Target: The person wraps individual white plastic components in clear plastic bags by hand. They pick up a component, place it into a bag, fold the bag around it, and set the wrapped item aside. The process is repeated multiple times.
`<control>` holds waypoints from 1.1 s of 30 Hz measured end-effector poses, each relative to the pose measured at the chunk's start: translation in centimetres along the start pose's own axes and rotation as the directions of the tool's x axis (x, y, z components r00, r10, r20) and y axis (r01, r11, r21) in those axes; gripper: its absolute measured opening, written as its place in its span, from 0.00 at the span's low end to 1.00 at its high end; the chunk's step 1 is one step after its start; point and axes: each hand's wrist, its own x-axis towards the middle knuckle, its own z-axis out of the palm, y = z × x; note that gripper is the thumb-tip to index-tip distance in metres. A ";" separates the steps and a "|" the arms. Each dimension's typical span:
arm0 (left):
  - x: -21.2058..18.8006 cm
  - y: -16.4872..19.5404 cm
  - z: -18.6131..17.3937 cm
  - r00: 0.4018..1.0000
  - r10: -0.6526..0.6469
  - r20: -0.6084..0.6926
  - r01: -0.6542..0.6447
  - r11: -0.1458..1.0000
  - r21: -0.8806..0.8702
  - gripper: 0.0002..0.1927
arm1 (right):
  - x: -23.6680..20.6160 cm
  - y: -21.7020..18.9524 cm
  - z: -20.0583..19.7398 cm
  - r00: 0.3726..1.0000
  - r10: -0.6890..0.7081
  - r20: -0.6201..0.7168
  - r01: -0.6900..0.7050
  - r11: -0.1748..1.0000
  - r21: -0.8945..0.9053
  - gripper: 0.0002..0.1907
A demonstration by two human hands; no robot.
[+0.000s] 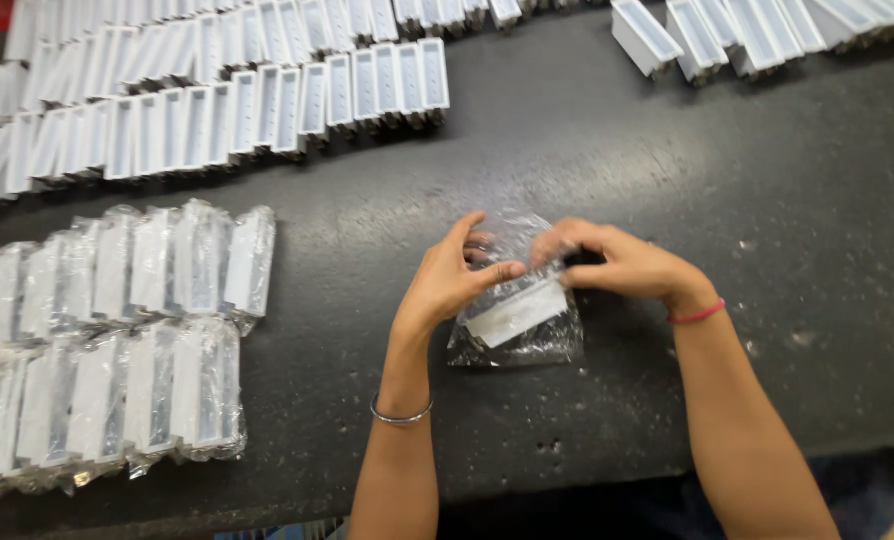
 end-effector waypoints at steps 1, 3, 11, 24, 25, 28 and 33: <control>0.0 0.0 0.5 0.998 -0.061 0.033 0.062 0.998 -0.015 0.56 | -0.1 0.0 0.0 0.997 0.045 -0.070 -0.039 0.996 0.079 0.22; 0.1 0.0 1.4 0.993 -0.115 0.039 0.117 0.992 -0.038 0.52 | -0.1 0.0 0.0 0.971 0.134 -0.200 -0.085 0.969 0.233 0.26; 0.4 -0.6 3.4 0.968 -0.244 0.058 0.247 0.967 -0.068 0.23 | 1.0 2.5 0.0 0.875 0.297 -0.381 -0.171 0.928 0.332 0.23; 1.5 -0.9 3.4 0.975 0.040 -0.217 -0.190 0.652 -0.734 0.08 | 1.8 2.5 1.6 0.937 0.300 -0.177 -0.146 0.800 0.583 0.32; 1.4 -0.7 3.4 0.973 0.060 -0.224 -0.212 0.617 -0.758 0.09 | 1.9 2.5 1.8 0.942 0.290 -0.169 -0.125 0.770 0.625 0.31; 1.1 0.0 3.3 0.965 0.081 -0.248 -0.251 0.542 -0.802 0.10 | 2.3 2.5 2.7 0.954 0.252 -0.161 -0.059 0.686 0.726 0.29; 1.1 -0.1 2.0 0.966 -0.018 -0.259 -0.189 0.639 -0.746 0.11 | 2.9 2.5 4.4 0.946 0.267 -0.183 -0.032 0.639 0.769 0.23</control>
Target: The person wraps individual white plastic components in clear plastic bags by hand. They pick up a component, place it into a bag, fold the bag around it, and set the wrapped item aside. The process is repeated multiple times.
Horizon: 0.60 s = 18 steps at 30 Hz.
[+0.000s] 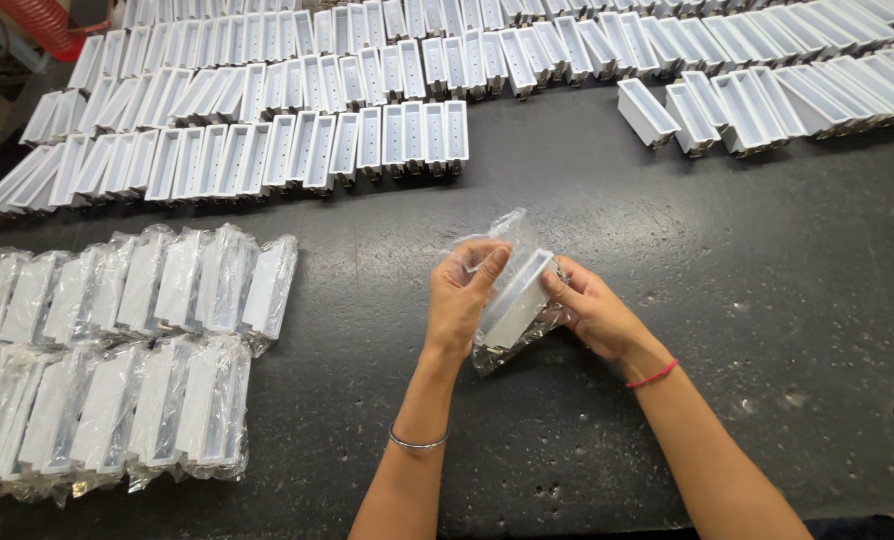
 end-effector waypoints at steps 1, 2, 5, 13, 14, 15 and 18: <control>0.3 0.2 -0.6 0.998 0.053 -0.032 -0.050 0.994 0.100 0.11 | 0.0 0.0 0.0 1.000 -0.007 -0.011 0.006 0.999 -0.031 0.23; 0.6 0.2 -1.2 0.992 0.110 -0.058 -0.097 0.975 0.202 0.11 | -0.1 -0.1 -0.2 1.000 -0.016 -0.022 0.014 0.998 -0.063 0.22; 1.4 1.0 -3.7 0.977 0.101 -0.186 -0.082 0.991 0.104 0.14 | -0.3 -0.9 -0.9 0.998 -0.058 -0.028 0.053 0.988 -0.142 0.22; 1.0 3.8 -4.1 0.984 -0.165 -0.068 0.173 0.976 0.134 0.16 | -1.2 -2.1 -0.4 0.999 0.034 -0.001 -0.033 0.953 -0.300 0.22; 0.8 4.0 -3.9 0.972 -0.231 0.037 0.216 0.947 0.238 0.20 | -1.2 -2.1 -0.2 0.997 0.073 0.009 -0.067 0.947 -0.316 0.22; 0.5 3.9 -3.4 0.967 -0.246 0.061 0.220 0.935 0.279 0.18 | -1.3 -2.1 0.0 0.993 0.113 0.018 -0.101 0.938 -0.332 0.22; 0.4 3.2 -2.9 0.969 -0.234 0.077 0.200 0.930 0.309 0.13 | -1.5 -2.1 0.3 0.982 0.154 0.108 -0.103 0.922 -0.374 0.22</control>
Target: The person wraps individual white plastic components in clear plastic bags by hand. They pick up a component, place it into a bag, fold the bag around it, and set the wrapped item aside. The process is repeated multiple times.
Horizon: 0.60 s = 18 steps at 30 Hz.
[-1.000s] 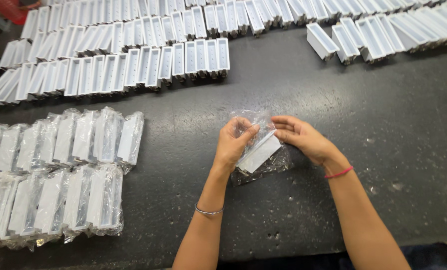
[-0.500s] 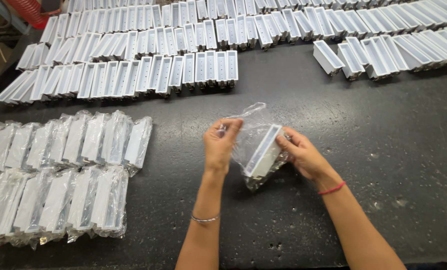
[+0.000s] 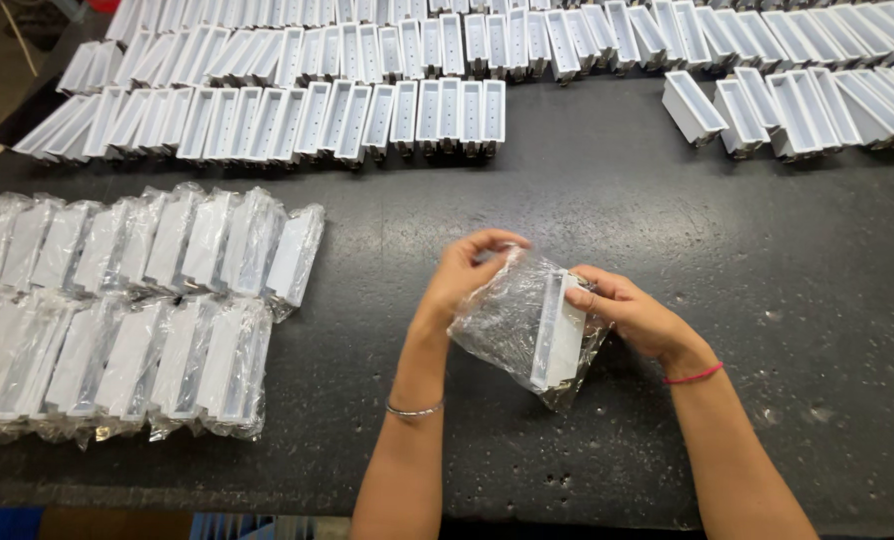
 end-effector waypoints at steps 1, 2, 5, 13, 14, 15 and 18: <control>0.2 -0.2 -0.4 0.998 0.031 -0.052 -0.033 0.998 -0.046 0.11 | -0.1 0.0 0.0 1.000 -0.002 0.010 0.002 1.000 0.012 0.22; 0.6 -0.5 -0.8 0.993 0.061 -0.104 -0.070 0.994 -0.089 0.09 | -0.2 0.0 0.0 1.000 -0.007 0.019 0.007 1.000 0.024 0.22; 1.1 -1.7 -2.1 0.980 0.039 -0.197 -0.086 0.967 -0.240 0.07 | -0.2 0.2 -0.3 1.000 -0.010 0.002 0.010 1.000 0.025 0.22; 0.3 0.2 -2.5 0.988 0.094 -0.124 -0.122 0.961 -0.248 0.23 | 0.7 1.3 -3.3 0.970 -0.076 -0.232 0.150 0.936 0.320 0.22; -0.1 0.7 -1.9 0.999 0.048 0.010 -0.046 0.988 -0.148 0.28 | 0.8 1.5 -3.5 0.958 -0.093 -0.270 0.185 0.922 0.340 0.22; -0.6 1.0 -0.9 0.993 -0.006 0.119 0.005 1.000 0.001 0.33 | 0.8 1.7 -3.8 0.945 -0.108 -0.308 0.220 0.907 0.358 0.22; -1.0 0.8 3.1 0.980 -0.136 0.148 0.095 0.962 0.257 0.34 | 1.0 2.2 -3.6 0.944 -0.086 -0.319 0.176 0.949 0.263 0.22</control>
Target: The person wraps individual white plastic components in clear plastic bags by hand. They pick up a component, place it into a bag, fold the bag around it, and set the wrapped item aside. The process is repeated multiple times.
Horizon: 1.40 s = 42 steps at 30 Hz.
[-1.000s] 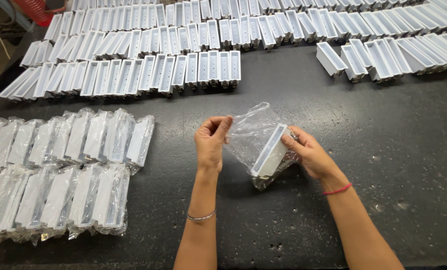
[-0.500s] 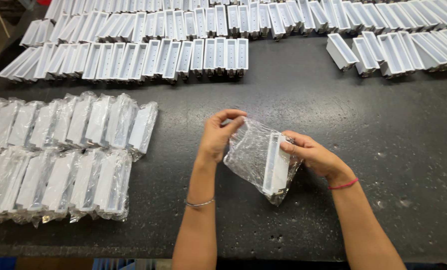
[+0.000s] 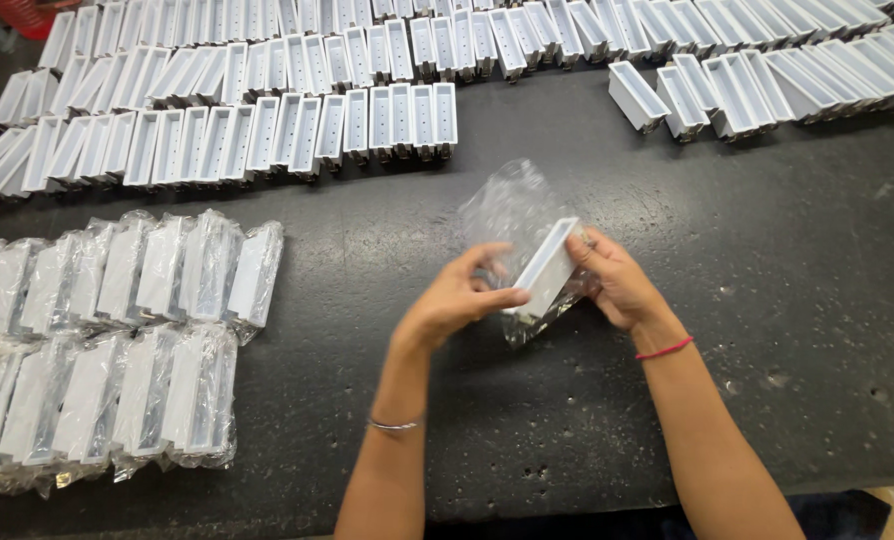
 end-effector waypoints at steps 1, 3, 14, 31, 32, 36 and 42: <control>0.2 -0.1 0.9 0.999 -0.041 -0.029 0.042 0.998 0.047 0.32 | -0.1 0.2 0.3 1.000 0.013 0.025 -0.012 1.000 -0.025 0.22; 0.8 -0.6 1.5 0.990 0.060 -0.125 -0.070 0.995 -0.077 0.22 | -0.3 0.4 1.1 0.996 0.040 0.080 -0.034 0.996 -0.079 0.22; 1.6 -2.9 1.0 0.909 0.134 -0.395 -0.259 0.923 -0.284 0.09 | -1.2 -0.3 3.6 0.983 0.065 0.172 -0.023 0.970 -0.240 0.27; 0.9 -1.3 2.4 0.962 0.259 -0.081 -0.271 0.909 -0.315 0.22 | -1.1 -0.9 2.8 0.988 0.003 0.153 0.025 0.983 -0.183 0.24; 0.7 -0.9 2.5 0.957 0.261 -0.123 -0.285 0.922 -0.262 0.21 | -1.2 -1.1 2.9 0.985 -0.001 0.172 0.036 0.979 -0.202 0.24; -0.1 0.4 2.8 0.945 0.206 -0.254 -0.227 0.972 -0.057 0.21 | -1.4 -1.3 3.3 0.975 -0.027 0.219 0.073 0.976 -0.207 0.23; -0.1 0.9 2.8 0.913 0.252 -0.321 -0.263 0.965 0.007 0.37 | -1.8 -1.0 3.0 0.951 -0.061 0.305 0.127 0.971 -0.203 0.21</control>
